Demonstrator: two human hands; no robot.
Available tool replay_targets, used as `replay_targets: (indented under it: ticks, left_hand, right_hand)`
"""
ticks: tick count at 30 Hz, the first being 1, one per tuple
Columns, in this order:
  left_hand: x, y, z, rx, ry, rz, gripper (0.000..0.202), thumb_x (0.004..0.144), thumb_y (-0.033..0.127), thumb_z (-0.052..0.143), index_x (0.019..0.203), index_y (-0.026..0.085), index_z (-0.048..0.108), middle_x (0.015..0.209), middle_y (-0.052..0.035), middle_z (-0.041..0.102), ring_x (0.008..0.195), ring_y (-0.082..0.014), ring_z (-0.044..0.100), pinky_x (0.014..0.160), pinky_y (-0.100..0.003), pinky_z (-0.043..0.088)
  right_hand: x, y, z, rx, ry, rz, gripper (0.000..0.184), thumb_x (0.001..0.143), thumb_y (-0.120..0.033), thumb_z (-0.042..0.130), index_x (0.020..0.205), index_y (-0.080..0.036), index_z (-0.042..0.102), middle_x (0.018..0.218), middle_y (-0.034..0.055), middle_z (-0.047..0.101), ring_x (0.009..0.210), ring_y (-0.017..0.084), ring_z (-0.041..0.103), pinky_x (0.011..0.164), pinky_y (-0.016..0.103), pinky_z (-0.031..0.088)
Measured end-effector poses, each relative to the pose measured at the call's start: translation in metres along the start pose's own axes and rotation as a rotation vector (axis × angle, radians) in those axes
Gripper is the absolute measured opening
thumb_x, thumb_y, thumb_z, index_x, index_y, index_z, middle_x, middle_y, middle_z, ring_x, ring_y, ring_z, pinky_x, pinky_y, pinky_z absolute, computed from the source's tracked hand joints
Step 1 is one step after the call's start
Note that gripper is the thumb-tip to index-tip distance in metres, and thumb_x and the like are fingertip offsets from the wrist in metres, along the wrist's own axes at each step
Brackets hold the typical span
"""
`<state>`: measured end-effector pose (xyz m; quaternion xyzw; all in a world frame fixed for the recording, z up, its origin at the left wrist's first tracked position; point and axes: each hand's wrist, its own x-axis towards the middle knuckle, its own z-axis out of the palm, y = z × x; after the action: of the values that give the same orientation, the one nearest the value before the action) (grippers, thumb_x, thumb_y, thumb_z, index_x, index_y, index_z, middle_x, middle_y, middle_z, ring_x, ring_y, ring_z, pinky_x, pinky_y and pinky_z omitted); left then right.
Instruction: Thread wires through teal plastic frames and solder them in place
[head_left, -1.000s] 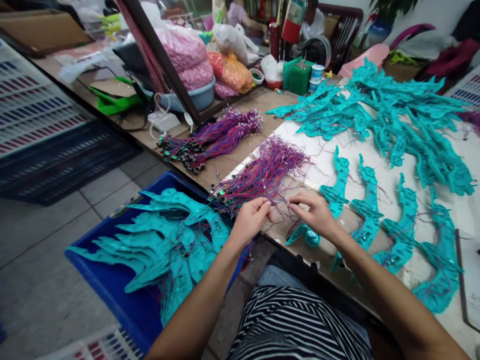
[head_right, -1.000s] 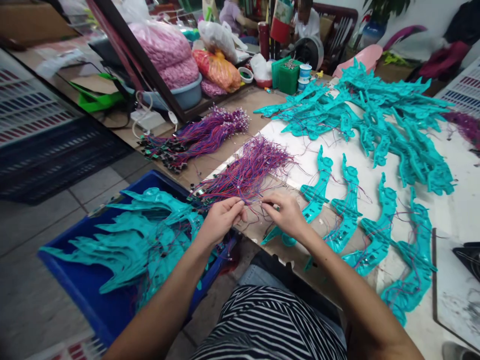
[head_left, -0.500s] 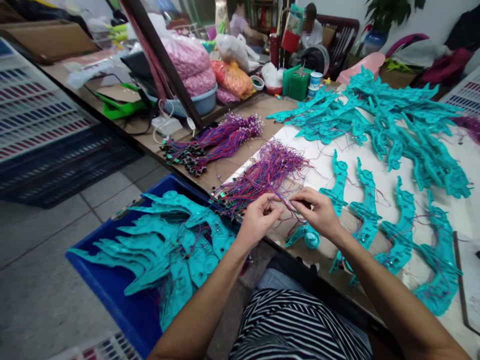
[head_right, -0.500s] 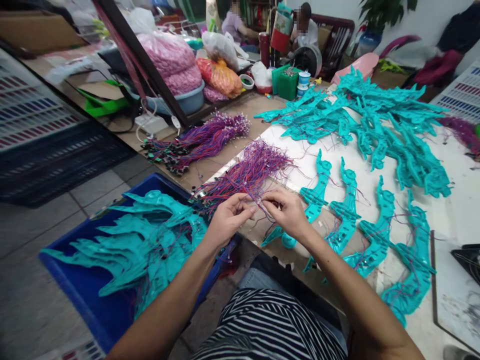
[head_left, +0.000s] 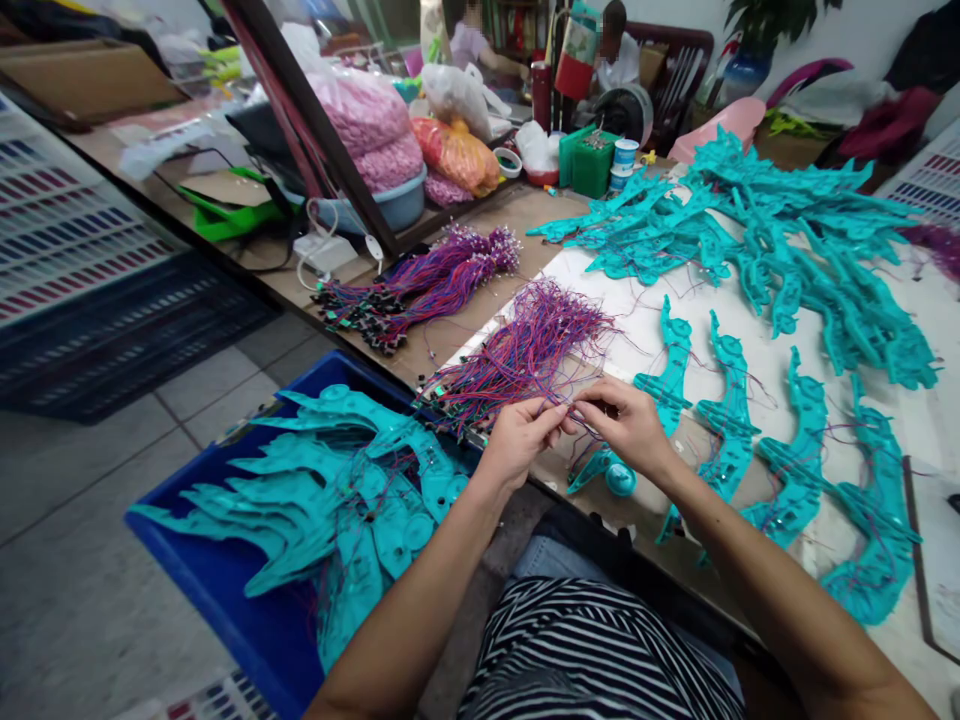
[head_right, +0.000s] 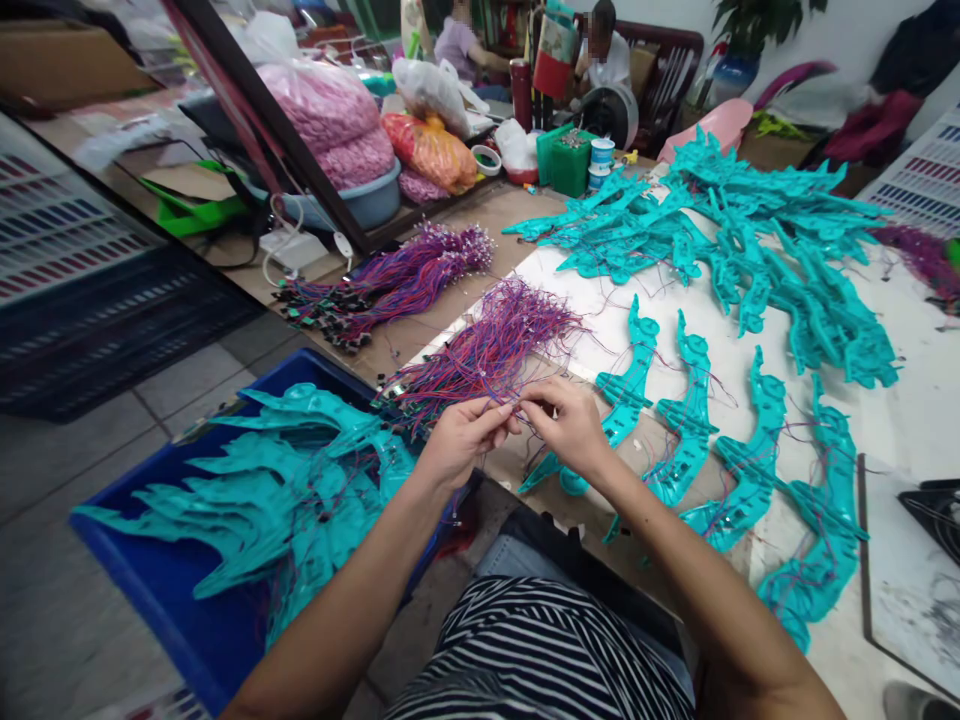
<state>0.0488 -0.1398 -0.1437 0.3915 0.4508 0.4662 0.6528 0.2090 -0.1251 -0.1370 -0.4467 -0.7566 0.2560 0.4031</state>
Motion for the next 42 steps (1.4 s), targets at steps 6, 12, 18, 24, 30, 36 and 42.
replay_targets:
  ticks: [6, 12, 18, 24, 30, 36, 42]
  left_hand:
    - [0.002, -0.006, -0.003, 0.181, 0.019, 0.086, 0.031, 0.071, 0.039, 0.07, 0.055, 0.014, 0.065, 0.051, -0.0016, 0.059, 0.048, -0.0078, 0.044, 0.05, -0.021, 0.031]
    - [0.003, -0.006, -0.003, 0.129, -0.054, -0.001, 0.032, 0.068, 0.043, 0.072, 0.06, 0.012, 0.067, 0.051, -0.0002, 0.057, 0.048, -0.0069, 0.044, 0.048, -0.02, 0.028]
    - [0.006, -0.006, -0.001, -0.037, -0.101, -0.169, 0.037, 0.059, 0.045, 0.079, 0.06, 0.011, 0.064, 0.052, -0.0006, 0.058, 0.042, -0.0043, 0.041, 0.041, -0.019, 0.016]
    - [0.013, -0.009, 0.003, -0.148, -0.132, -0.231, 0.039, 0.056, 0.044, 0.082, 0.061, 0.012, 0.061, 0.055, 0.0001, 0.059, 0.04, -0.003, 0.041, 0.037, -0.018, 0.013]
    - [0.015, -0.008, 0.009, -0.131, -0.087, -0.215, 0.045, 0.052, 0.049, 0.084, 0.06, 0.011, 0.061, 0.054, 0.0003, 0.06, 0.038, -0.0019, 0.041, 0.036, -0.016, 0.015]
    - [0.017, -0.005, 0.016, -0.153, -0.029, -0.224, 0.047, 0.047, 0.045, 0.087, 0.069, 0.012, 0.062, 0.051, 0.0032, 0.058, 0.038, -0.0021, 0.041, 0.036, -0.015, 0.015]
    - [0.019, -0.009, 0.019, -0.186, -0.055, -0.226, 0.046, 0.05, 0.044, 0.086, 0.071, 0.012, 0.061, 0.053, 0.0023, 0.059, 0.039, -0.0024, 0.044, 0.035, -0.015, 0.016]
  right_hand:
    - [0.002, 0.006, -0.003, -0.061, -0.091, -0.203, 0.013, 0.09, -0.018, 0.056, 0.093, -0.019, 0.068, 0.089, 0.0054, 0.065, 0.079, 0.014, 0.06, 0.068, 0.026, 0.047]
    - [0.005, 0.012, -0.009, -0.117, -0.204, -0.251, 0.008, 0.09, -0.012, 0.055, 0.089, -0.017, 0.062, 0.081, 0.0039, 0.063, 0.073, 0.013, 0.056, 0.066, 0.024, 0.044]
    - [0.005, 0.01, -0.013, 0.06, -0.213, -0.092, 0.007, 0.089, -0.017, 0.057, 0.085, -0.017, 0.063, 0.079, 0.0028, 0.063, 0.073, 0.013, 0.056, 0.066, 0.025, 0.044]
    - [0.005, 0.02, -0.012, 0.321, -0.158, 0.081, 0.009, 0.085, -0.026, 0.063, 0.084, -0.018, 0.067, 0.086, 0.0043, 0.065, 0.081, 0.015, 0.061, 0.07, 0.027, 0.048]
    - [0.004, 0.025, -0.011, 0.232, -0.056, 0.063, 0.009, 0.084, -0.026, 0.064, 0.083, -0.018, 0.069, 0.08, 0.0034, 0.064, 0.075, 0.015, 0.06, 0.065, 0.026, 0.047]
    - [-0.002, 0.019, -0.012, 0.021, -0.004, -0.159, 0.012, 0.087, -0.018, 0.059, 0.094, -0.02, 0.068, 0.086, 0.0052, 0.069, 0.081, 0.016, 0.064, 0.073, 0.029, 0.052]
    - [-0.006, 0.021, -0.014, -0.023, 0.116, -0.178, 0.012, 0.087, -0.021, 0.062, 0.088, -0.022, 0.074, 0.088, 0.0066, 0.069, 0.082, 0.016, 0.065, 0.072, 0.03, 0.054]
